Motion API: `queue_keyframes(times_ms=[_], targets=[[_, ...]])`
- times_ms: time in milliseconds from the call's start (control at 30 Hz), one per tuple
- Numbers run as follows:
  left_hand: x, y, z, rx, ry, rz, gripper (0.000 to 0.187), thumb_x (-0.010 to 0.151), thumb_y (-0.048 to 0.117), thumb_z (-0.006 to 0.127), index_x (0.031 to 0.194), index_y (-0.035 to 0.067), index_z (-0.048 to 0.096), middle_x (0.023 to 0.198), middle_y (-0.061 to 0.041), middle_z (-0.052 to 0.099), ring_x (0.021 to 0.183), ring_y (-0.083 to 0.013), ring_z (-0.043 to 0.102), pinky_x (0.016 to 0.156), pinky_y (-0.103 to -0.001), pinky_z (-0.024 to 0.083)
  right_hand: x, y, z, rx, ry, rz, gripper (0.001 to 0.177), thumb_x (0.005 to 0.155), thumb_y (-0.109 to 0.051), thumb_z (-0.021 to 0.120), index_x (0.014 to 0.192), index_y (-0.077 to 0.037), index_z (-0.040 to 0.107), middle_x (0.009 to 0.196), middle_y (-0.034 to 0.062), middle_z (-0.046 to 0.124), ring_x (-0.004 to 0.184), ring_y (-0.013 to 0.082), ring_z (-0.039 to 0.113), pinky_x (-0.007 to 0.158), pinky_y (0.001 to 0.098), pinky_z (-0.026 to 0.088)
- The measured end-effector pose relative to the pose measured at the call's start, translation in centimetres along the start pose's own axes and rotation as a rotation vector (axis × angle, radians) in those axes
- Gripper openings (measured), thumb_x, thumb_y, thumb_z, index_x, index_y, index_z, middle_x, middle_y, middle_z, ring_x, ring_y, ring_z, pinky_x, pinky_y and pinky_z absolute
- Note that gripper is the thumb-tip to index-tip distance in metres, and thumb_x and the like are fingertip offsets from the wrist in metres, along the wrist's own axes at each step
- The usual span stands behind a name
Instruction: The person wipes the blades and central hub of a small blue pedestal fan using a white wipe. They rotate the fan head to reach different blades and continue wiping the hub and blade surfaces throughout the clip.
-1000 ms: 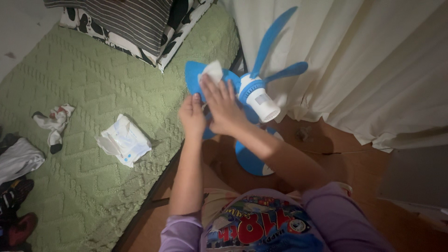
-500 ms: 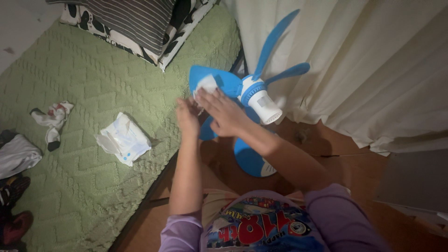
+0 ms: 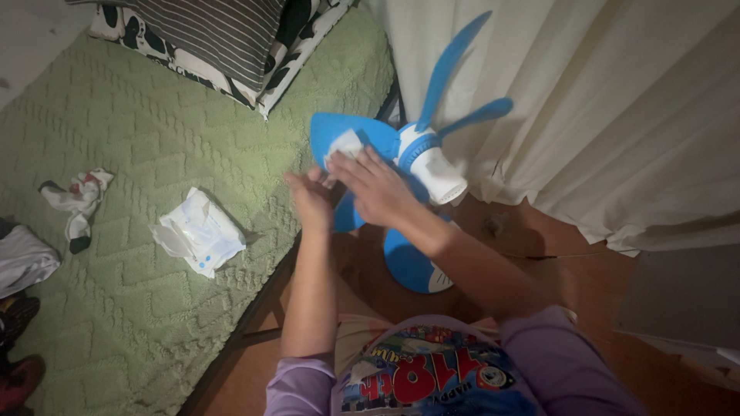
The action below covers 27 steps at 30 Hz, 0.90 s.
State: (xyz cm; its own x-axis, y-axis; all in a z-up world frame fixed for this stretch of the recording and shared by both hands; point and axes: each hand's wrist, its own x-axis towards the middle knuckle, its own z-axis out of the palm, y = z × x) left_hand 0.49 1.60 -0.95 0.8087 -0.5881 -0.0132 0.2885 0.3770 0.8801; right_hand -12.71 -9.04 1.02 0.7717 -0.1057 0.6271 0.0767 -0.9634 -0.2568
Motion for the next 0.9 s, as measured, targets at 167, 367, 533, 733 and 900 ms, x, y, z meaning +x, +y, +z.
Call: queue_keyframes(times_ms=[167,367,533,733,900], targets=[[1.8,0.0,-1.3,0.528,0.009,0.270,0.049,0.108,0.040,0.055,0.079,0.002,0.066,0.073,-0.005,0.063,0.066,-0.0148,0.054,0.060,-0.030,0.043,-1.3,-0.5,-0.4,-0.120,0.006,0.036,0.075,0.079,-0.006,0.065,0.152,-0.012,0.049,0.161,0.0078,0.043,0.147,0.0422,0.038,0.123,0.0664,0.023],[1.1,1.2,0.4,0.487,-0.043,0.315,0.047,0.109,0.036,0.055,0.078,0.003,0.066,0.072,-0.004,0.063,0.067,-0.0107,0.055,0.063,-0.027,0.046,-1.8,-1.5,-1.4,-0.325,0.059,0.199,0.072,0.080,-0.004,0.063,0.151,-0.011,0.049,0.155,0.0103,0.047,0.141,0.0449,0.042,0.121,0.0681,0.022],[0.6,2.7,1.6,0.527,-0.024,0.312,0.052,0.107,0.042,0.052,0.082,0.000,0.070,0.075,-0.007,0.070,0.071,-0.0138,0.067,0.070,-0.029,0.057,-2.2,-1.1,-1.7,-0.425,-0.084,0.339,0.075,0.076,-0.006,0.061,0.149,0.001,0.048,0.152,0.0152,0.048,0.136,0.0423,0.040,0.117,0.0646,0.021],[0.7,2.8,2.2,0.611,-0.053,0.333,0.051,0.108,0.042,0.051,0.088,-0.001,0.072,0.078,-0.009,0.071,0.075,-0.0169,0.070,0.074,-0.034,0.060,-2.7,-0.8,-1.9,-0.514,0.022,0.366,0.065,0.077,-0.010,0.062,0.141,0.004,0.055,0.146,0.0173,0.052,0.134,0.0434,0.046,0.119,0.0603,0.025],[1.3,2.7,2.0,0.710,-0.035,0.280,0.056,0.111,0.040,0.049,0.076,0.000,0.067,0.072,-0.009,0.071,0.068,-0.0169,0.068,0.071,-0.033,0.061,-2.6,0.0,-1.9,-0.507,0.117,0.302,0.051,0.085,-0.011,0.066,0.133,0.004,0.063,0.125,0.0170,0.061,0.117,0.0368,0.055,0.109,0.0507,0.038]])
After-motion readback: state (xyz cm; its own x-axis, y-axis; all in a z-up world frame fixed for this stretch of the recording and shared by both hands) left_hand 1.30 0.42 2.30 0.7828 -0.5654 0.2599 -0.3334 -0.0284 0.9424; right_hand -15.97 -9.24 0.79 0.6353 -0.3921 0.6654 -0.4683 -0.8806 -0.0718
